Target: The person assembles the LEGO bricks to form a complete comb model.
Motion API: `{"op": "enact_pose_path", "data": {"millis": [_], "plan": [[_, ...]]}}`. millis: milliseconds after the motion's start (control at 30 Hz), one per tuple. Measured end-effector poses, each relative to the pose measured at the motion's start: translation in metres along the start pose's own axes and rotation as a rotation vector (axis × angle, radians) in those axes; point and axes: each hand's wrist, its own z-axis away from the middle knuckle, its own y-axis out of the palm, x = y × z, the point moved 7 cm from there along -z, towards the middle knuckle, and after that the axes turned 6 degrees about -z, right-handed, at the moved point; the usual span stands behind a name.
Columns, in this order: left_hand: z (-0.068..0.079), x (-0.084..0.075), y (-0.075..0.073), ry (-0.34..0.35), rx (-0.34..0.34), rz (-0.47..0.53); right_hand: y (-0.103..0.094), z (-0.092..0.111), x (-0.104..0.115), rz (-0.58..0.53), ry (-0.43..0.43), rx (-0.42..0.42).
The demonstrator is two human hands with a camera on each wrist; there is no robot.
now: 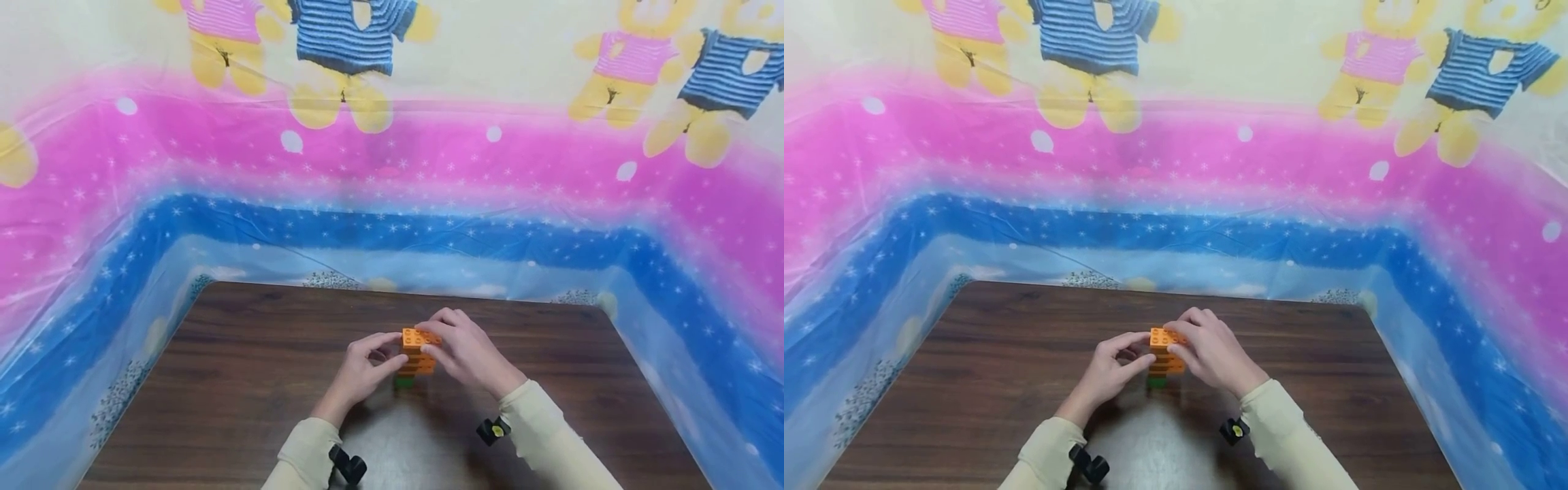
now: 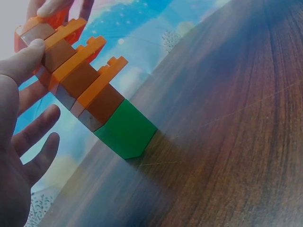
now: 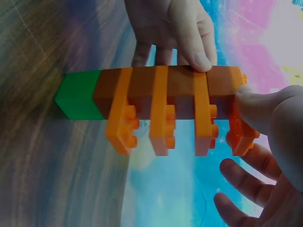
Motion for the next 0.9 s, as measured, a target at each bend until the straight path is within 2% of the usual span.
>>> {"op": "enact_pose_path", "data": {"millis": [167, 300, 667, 900], "plan": [[0.000, 0.000, 0.000, -0.015, 0.010, -0.014, 0.006, 0.006, -0.007, -0.138, 0.059, -0.007], [0.001, 0.000, 0.001, -0.021, 0.022, -0.017, 0.010, 0.011, -0.011, -0.196, 0.090, -0.011], [-0.001, 0.001, 0.001, -0.040, -0.001, -0.022, 0.013, 0.013, -0.018, -0.292, 0.103, -0.016], [-0.004, 0.001, 0.000, -0.066, -0.021, -0.019, 0.015, 0.014, -0.021, -0.300, 0.125, -0.015]]}}
